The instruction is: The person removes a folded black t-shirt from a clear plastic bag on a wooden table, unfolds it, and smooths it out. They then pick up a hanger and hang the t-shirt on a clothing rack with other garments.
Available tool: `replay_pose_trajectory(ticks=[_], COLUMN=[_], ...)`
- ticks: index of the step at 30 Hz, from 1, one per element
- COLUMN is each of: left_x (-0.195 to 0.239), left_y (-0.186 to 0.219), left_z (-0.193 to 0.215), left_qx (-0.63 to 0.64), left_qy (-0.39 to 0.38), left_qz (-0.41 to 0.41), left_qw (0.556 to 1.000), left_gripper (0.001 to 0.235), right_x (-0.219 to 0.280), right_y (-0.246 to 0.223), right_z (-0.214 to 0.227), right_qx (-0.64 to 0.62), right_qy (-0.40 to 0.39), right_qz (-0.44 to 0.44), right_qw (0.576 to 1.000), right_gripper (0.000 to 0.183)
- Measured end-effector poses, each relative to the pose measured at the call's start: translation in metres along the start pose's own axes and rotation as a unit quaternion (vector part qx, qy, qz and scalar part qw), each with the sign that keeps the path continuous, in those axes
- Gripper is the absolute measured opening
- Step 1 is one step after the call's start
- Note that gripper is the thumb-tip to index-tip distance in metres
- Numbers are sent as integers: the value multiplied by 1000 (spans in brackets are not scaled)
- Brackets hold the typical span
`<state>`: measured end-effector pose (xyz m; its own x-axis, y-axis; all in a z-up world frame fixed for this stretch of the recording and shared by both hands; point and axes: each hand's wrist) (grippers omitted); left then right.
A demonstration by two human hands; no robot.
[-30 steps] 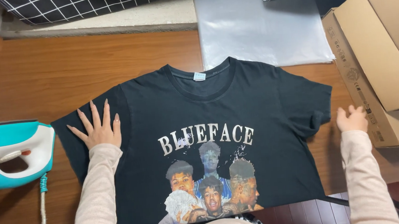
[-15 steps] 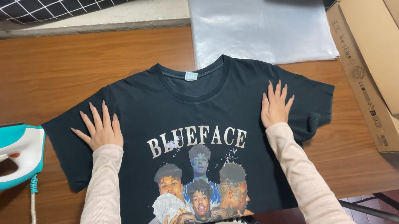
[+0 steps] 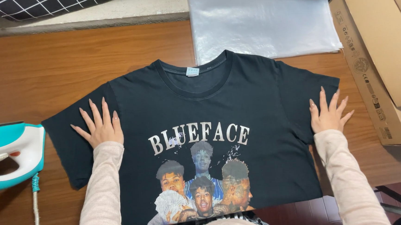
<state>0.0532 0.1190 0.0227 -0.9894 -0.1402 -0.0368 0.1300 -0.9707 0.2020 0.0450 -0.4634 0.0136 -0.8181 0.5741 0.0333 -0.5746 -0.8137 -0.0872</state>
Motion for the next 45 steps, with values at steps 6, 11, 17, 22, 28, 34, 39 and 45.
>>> replay_pose_trajectory(ticks=[6,11,17,22,28,34,39,45], left_x=[11,100,150,131,101,84,97,68], left_y=[5,90,123,93,29,15,91,117], left_z=[-8,2,-15,-19,-8,-8,-18,-27], left_qx=[65,76,3,56,-10,-60,21,33], left_qy=[111,76,-12,59,52,65,3,-7], left_qz=[-144,-398,-500,-446,-349,-306,-419,-465], left_qw=[981,911,866,891,936,948,908,885], left_gripper=[55,51,49,49,50,53,53,51], right_x=[21,176,247,214,146,112,162,174], right_y=[-19,-118,-153,-136,-77,-57,-129,-174], right_z=[-14,12,14,3,4,-22,-2,6], right_qx=[-176,-288,-194,-147,-105,-105,-153,-114], right_qy=[94,28,-31,89,143,162,133,56], right_qz=[127,331,491,438,372,338,395,441], right_qw=[972,898,849,882,911,921,896,889], right_gripper=[47,43,44,47,43,43,39,43])
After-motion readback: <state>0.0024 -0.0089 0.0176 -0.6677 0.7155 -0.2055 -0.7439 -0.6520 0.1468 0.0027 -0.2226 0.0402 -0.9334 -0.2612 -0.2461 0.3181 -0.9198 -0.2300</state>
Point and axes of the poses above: each hand's wrist, its own x-axis away from the middle knuckle, its own z-axis out of the back of the hand, y = z × x, and after that the axes turned 14 degrees about -z, right-handed
